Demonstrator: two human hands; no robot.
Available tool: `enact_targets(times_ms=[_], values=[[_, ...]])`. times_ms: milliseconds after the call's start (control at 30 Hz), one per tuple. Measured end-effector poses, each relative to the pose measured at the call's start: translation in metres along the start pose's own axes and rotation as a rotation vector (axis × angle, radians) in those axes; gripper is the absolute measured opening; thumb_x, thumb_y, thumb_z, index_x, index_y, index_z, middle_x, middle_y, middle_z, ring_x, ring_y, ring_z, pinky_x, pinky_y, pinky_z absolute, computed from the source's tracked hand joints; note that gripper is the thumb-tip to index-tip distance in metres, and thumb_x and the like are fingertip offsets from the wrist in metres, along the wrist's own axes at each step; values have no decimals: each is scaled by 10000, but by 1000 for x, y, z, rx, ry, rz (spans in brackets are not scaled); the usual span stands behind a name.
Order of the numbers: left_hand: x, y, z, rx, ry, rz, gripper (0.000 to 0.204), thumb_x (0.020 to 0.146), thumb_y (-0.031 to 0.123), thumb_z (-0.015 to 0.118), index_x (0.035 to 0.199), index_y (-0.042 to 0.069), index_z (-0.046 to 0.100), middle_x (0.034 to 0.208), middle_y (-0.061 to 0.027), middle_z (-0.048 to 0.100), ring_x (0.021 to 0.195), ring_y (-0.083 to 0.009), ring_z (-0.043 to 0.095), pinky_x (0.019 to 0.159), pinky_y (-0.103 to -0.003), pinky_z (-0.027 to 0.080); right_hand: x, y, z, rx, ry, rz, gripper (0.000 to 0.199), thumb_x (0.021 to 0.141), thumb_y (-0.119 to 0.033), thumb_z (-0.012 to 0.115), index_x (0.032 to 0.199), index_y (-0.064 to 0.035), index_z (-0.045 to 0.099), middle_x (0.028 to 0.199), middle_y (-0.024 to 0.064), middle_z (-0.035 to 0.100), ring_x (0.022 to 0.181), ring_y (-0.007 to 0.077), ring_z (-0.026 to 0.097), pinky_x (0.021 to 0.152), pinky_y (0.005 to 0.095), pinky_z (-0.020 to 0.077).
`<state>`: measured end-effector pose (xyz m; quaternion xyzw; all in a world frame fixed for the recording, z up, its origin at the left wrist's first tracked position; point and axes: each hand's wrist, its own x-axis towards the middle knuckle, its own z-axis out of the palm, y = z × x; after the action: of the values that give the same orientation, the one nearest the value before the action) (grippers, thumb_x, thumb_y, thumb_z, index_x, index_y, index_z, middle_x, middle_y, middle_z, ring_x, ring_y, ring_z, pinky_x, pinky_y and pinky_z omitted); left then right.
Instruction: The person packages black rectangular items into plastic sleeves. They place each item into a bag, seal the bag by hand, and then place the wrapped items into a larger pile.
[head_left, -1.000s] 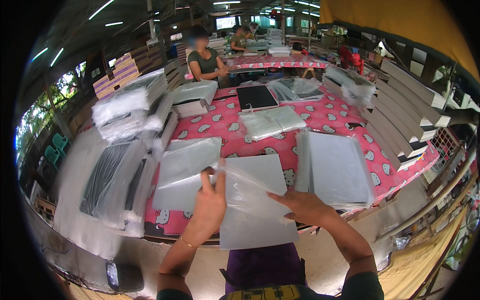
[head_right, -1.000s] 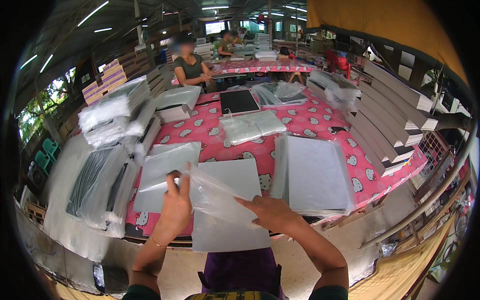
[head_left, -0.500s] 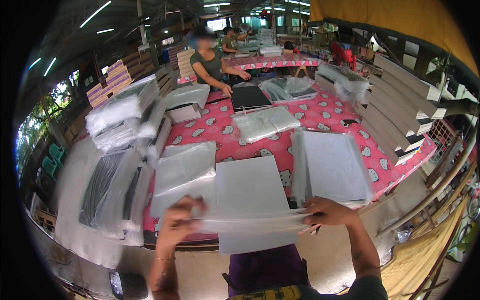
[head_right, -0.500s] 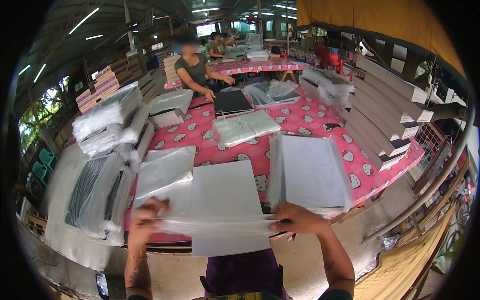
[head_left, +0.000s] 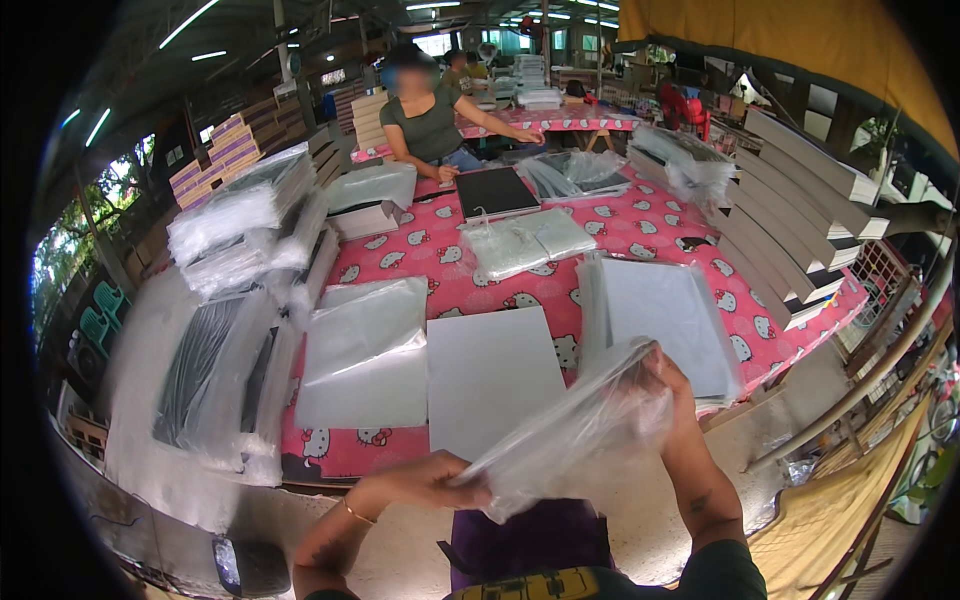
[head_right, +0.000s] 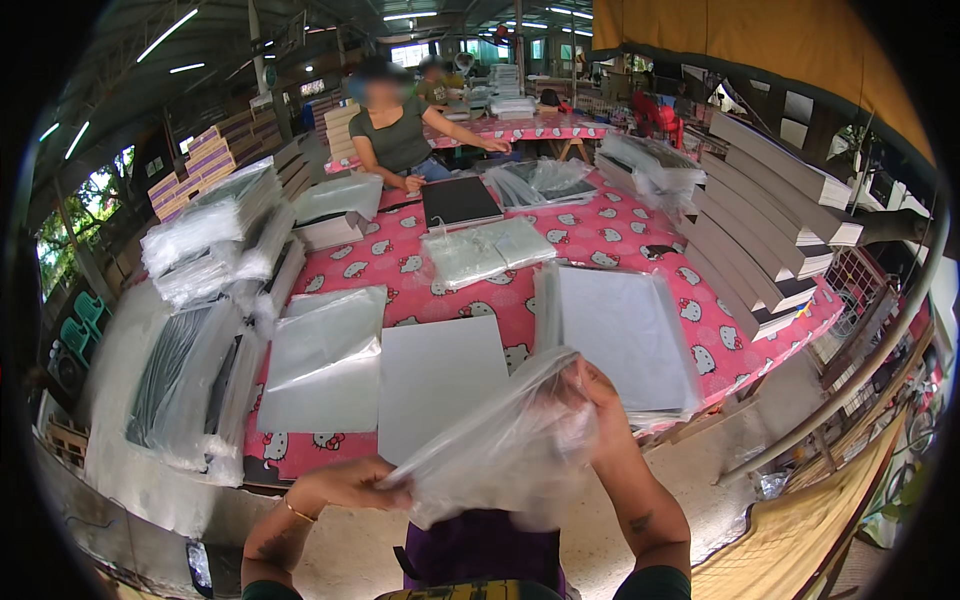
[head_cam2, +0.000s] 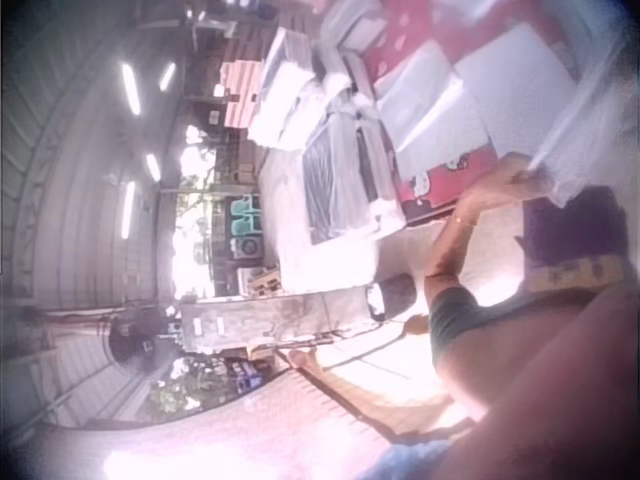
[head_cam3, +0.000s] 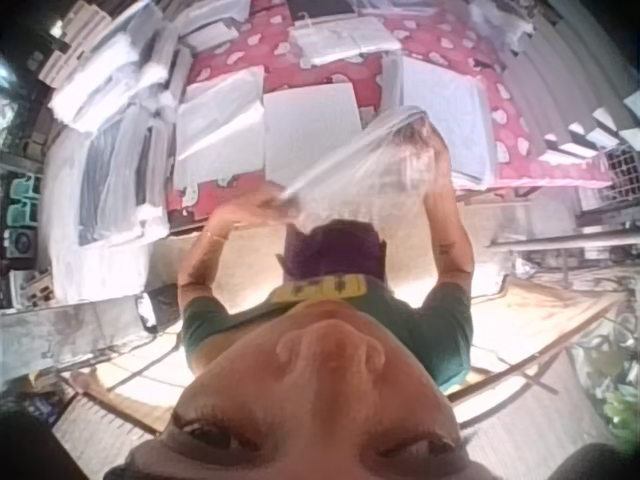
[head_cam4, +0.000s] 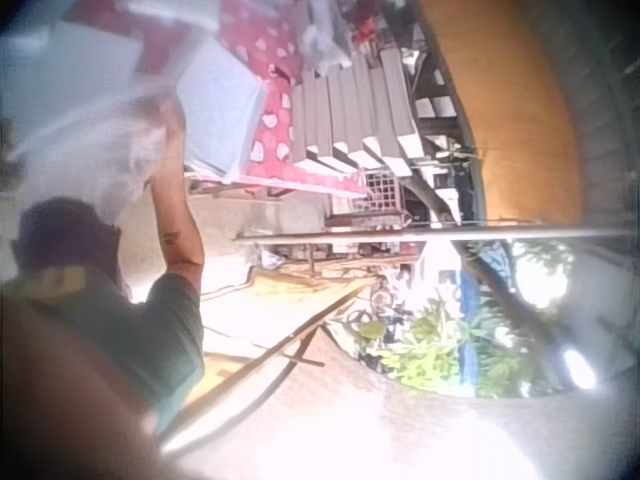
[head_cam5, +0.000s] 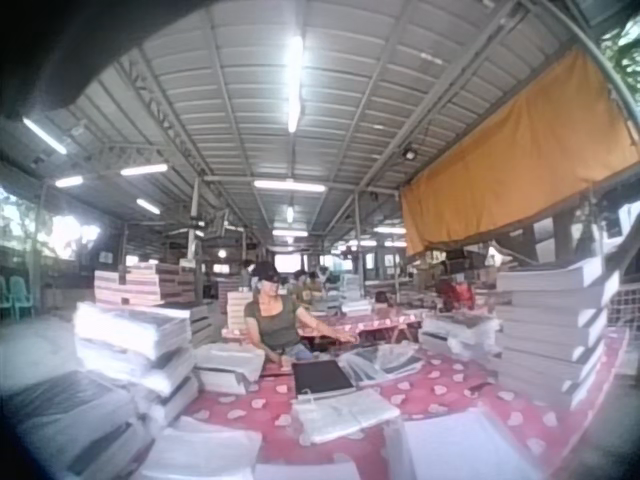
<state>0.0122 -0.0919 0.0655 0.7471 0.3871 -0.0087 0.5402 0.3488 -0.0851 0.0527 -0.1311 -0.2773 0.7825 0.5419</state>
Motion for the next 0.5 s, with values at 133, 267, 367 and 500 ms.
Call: enact_targets(times_ms=[133,267,367,500], values=[[-13,7,12,-963,703,564,282,842,274,692,986,37,643,873,-145,674,882,-269,648,784,-358,528,3,8,-18,-610,-578,355,290,958,-289,511,958,-11,592,740,28,593,703,137,589,618,307,458],[-3,15,11,-1517,471,260,302,943,329,546,950,28,576,800,-41,594,731,-217,611,702,-408,516,-8,18,-19,-318,-16,76,323,928,-266,571,1132,-21,520,923,63,598,817,156,587,684,321,482],[9,-24,26,-400,290,275,329,950,361,516,921,39,579,814,-59,598,758,-216,612,732,-396,510,-11,3,-10,143,169,154,399,870,-114,644,1224,-18,489,1132,109,580,988,226,601,833,345,493],[6,-18,19,-1198,689,383,316,954,340,510,903,38,591,856,-69,612,825,-193,604,791,-345,488,-24,23,-70,-554,-381,306,472,794,-76,701,1225,-8,522,1127,124,610,996,208,610,814,319,501]])
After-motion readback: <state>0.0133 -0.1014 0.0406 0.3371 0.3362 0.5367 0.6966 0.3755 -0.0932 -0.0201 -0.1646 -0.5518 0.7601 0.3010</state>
